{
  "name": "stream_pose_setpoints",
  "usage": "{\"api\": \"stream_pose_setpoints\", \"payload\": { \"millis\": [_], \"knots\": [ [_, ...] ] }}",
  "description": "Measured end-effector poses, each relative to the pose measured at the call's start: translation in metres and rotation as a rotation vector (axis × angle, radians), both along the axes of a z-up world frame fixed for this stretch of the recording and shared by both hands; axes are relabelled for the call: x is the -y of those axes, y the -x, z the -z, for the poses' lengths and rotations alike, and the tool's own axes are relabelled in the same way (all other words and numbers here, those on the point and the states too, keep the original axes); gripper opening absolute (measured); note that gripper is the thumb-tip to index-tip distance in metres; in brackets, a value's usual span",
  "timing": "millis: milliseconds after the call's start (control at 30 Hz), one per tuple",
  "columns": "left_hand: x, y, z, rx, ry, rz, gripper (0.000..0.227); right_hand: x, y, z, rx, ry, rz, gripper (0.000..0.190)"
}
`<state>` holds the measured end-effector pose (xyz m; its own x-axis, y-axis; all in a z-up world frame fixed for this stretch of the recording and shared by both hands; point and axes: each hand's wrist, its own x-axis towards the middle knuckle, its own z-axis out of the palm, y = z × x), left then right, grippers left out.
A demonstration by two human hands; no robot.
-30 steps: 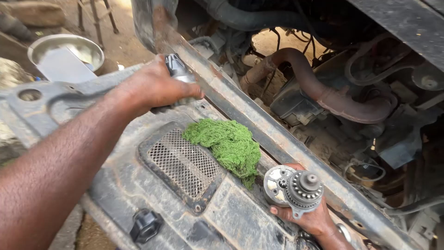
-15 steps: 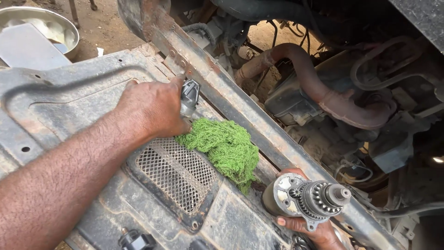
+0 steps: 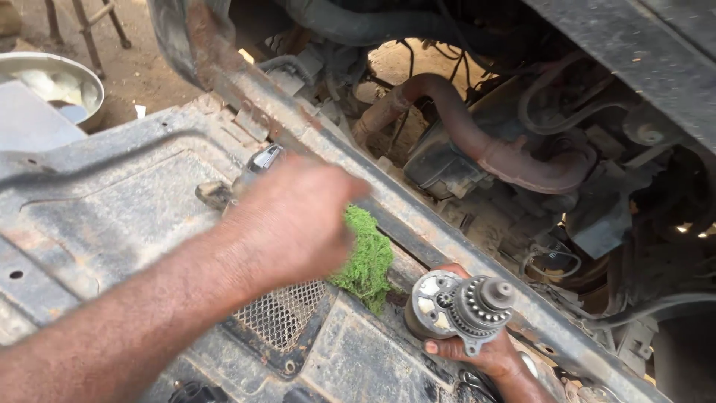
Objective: Removing and disassembling a starter motor from a vehicle engine bay.
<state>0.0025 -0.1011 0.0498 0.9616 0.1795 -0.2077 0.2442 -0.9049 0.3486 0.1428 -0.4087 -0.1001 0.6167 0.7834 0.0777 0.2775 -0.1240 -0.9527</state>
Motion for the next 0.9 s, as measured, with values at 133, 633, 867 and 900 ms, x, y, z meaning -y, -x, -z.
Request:
{"api": "stream_pose_setpoints", "payload": {
  "millis": [133, 633, 867, 900],
  "knots": [
    [0.039, -0.001, -0.027, 0.007, 0.355, 0.12, 0.066, 0.002, 0.002, -0.003, 0.028, 0.043, 0.035, 0.096],
    [0.105, -0.019, 0.002, 0.248, 0.409, 0.439, 0.058, 0.014, -0.006, 0.002, 0.045, 0.211, 0.025, 0.09],
    [0.098, -0.006, -0.008, 0.283, 0.463, 0.442, 0.05, 0.001, 0.006, -0.039, 0.253, 0.11, -0.042, 0.082],
    [0.096, -0.004, -0.006, 0.313, 0.448, 0.452, 0.046, 0.0, 0.008, -0.044, 0.241, 0.15, -0.07, 0.073]
  ]
}}
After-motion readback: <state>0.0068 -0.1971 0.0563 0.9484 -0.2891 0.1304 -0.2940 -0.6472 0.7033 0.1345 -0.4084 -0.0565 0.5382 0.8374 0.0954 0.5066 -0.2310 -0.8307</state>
